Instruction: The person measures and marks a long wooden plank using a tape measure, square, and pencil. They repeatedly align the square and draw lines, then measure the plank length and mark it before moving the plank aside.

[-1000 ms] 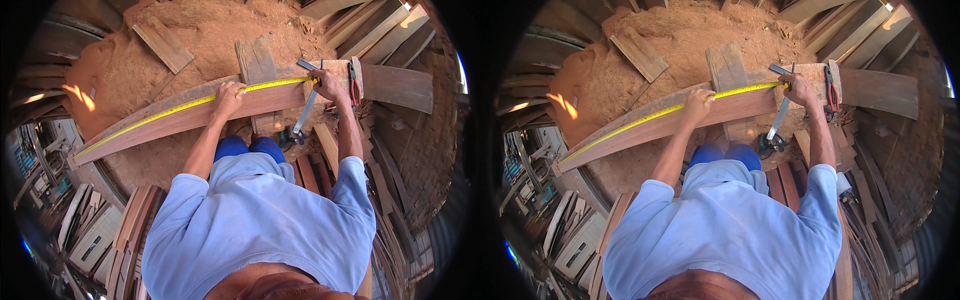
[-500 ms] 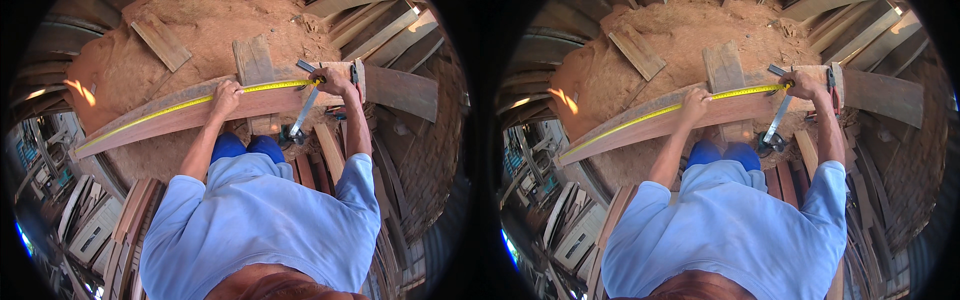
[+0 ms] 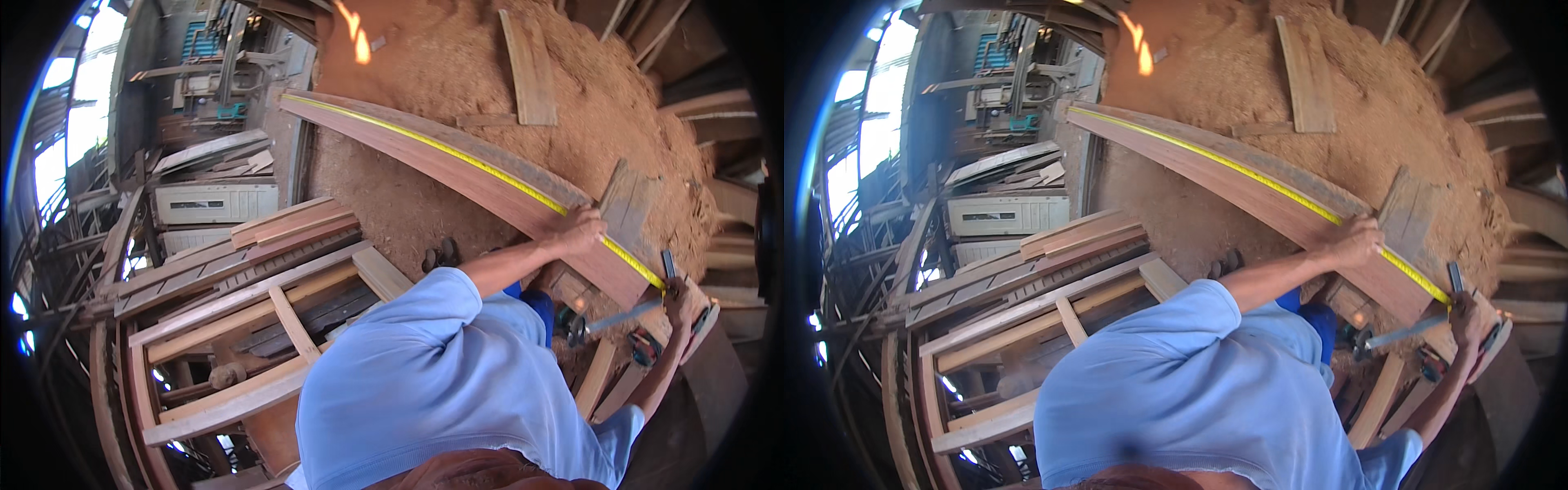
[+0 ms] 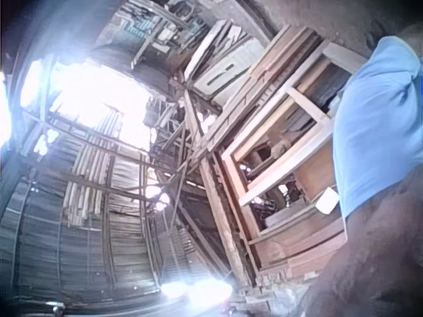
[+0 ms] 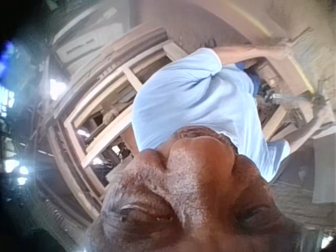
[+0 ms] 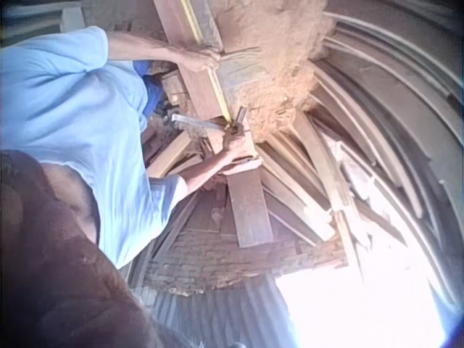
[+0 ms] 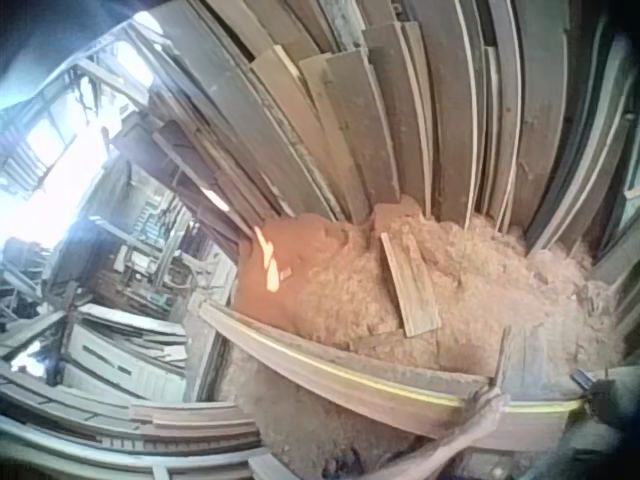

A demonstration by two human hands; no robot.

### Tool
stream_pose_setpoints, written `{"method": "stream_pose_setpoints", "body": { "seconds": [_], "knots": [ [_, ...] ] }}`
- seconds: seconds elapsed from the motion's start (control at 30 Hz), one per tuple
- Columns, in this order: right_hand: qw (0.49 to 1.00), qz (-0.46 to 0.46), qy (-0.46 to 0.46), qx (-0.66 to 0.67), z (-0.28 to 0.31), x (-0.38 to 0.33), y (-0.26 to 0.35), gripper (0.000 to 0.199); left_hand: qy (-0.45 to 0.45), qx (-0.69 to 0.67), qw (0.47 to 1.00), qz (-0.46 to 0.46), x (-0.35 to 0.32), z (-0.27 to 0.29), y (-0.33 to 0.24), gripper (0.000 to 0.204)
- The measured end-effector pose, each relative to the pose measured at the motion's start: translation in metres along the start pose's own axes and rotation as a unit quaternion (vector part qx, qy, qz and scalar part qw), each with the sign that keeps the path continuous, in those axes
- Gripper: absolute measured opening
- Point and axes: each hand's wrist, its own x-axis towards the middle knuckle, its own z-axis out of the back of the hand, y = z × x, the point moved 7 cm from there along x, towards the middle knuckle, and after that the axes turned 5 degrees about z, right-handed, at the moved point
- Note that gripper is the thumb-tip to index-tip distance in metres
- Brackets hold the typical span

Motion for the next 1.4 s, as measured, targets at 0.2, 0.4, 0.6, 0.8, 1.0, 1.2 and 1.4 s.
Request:
{"method": "stream_pose_setpoints", "body": {
  "seconds": [0.2, 0.4, 0.6, 0.8, 1.0, 1.2, 1.4],
  "knots": [
    [0.973, 0.036, -0.168, -0.155, 0.007, -0.032, 0.074, 0.036, 0.0, -0.062, 0.998, 0.011, 0.007, 0.004, -0.028, 0.007],
    [0.952, 0.042, -0.275, -0.126, -0.016, -0.039, 0.082, 0.033, 0.019, -0.042, 0.999, 0.014, 0.011, 0.016, -0.033, 0.006],
    [0.928, 0.025, -0.371, -0.029, -0.035, -0.051, 0.093, 0.04, -0.054, -0.071, 0.992, -0.091, 0.021, -0.002, -0.027, 0.004],
    [0.885, 0.002, -0.461, 0.057, -0.02, -0.098, 0.15, 0.051, -0.02, -0.067, 0.997, -0.033, 0.024, 0.0, -0.044, 0.005],
    [0.901, -0.002, -0.434, -0.006, -0.04, -0.128, 0.145, 0.032, -0.011, -0.038, 0.999, -0.03, 0.027, -0.01, -0.056, 0.006],
    [0.889, 0.043, -0.414, 0.19, -0.053, -0.117, 0.14, 0.025, -0.029, -0.001, 1.0, -0.001, 0.03, -0.025, -0.075, 0.007],
    [0.92, 0.089, -0.362, 0.118, -0.049, -0.095, 0.116, 0.018, -0.064, 0.006, 0.997, 0.04, 0.03, -0.037, -0.099, 0.009]
  ]
}}
